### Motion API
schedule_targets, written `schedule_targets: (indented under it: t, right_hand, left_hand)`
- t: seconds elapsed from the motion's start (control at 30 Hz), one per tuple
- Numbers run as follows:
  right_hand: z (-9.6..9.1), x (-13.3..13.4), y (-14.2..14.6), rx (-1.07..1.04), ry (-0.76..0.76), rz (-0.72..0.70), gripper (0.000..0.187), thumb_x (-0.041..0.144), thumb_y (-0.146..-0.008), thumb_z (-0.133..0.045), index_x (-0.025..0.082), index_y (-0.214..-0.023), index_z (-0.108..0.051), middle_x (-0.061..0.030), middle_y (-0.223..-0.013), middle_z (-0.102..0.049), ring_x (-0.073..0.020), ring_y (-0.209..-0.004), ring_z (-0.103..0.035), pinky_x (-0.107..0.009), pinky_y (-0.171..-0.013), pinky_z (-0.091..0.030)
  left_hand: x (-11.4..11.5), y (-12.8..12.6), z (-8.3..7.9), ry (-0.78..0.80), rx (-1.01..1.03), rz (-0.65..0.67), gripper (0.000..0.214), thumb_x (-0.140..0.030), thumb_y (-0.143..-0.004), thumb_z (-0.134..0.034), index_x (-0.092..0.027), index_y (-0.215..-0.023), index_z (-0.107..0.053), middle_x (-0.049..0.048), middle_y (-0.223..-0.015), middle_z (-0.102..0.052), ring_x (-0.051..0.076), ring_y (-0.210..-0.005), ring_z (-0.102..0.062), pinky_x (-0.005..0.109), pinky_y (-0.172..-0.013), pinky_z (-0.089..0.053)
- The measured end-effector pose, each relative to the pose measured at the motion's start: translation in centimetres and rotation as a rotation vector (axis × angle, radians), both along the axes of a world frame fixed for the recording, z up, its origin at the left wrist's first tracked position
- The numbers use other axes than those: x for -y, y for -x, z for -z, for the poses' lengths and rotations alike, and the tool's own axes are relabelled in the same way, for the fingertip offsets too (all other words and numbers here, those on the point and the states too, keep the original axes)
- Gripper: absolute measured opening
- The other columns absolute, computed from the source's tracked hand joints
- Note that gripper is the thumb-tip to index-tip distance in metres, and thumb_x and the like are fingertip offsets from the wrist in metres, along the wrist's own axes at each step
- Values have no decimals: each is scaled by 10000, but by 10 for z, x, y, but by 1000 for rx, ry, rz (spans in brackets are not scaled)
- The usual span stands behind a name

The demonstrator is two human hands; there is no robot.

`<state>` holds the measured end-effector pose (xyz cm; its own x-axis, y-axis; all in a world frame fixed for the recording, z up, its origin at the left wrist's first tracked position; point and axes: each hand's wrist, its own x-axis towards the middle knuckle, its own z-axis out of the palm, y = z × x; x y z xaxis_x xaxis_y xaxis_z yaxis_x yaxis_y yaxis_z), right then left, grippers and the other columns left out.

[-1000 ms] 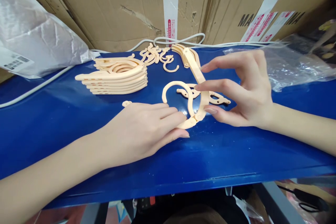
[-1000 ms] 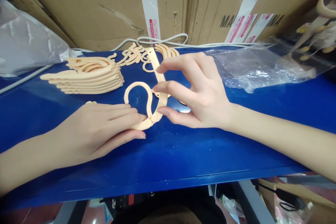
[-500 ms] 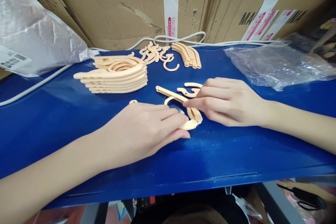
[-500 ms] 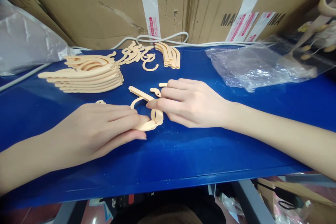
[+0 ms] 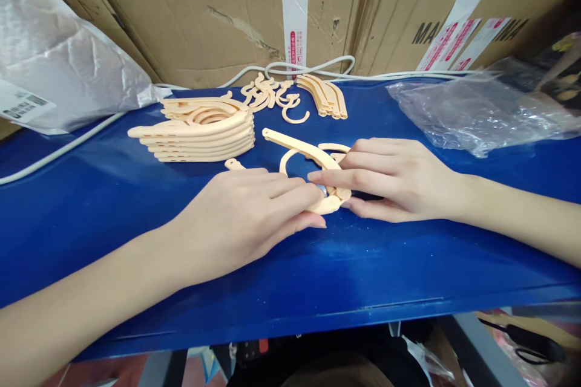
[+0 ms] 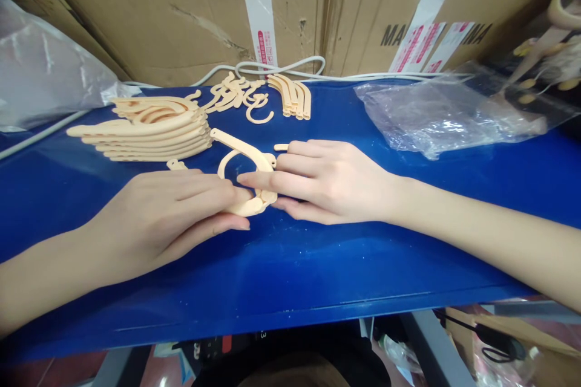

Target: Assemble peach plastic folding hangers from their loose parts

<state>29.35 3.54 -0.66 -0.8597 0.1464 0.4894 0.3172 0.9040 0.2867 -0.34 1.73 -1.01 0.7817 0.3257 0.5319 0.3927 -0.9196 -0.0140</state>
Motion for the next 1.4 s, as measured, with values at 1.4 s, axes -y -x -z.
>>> schedule_targets:
  t: [1.4]
  right_hand:
    - [-4,4,-3,20,-42,-38,403,471,-1255,-382,175,-1420,-599,-83,-1082,-752,-218,-960,-686,-349,-751,-545]
  left_hand:
    - [-3,-6,-17,115,-49,43,270,-337,-1190,-606,-212,-1424,-558,128,-1383,-780,281,-1285,-758,427,-1086,-669]
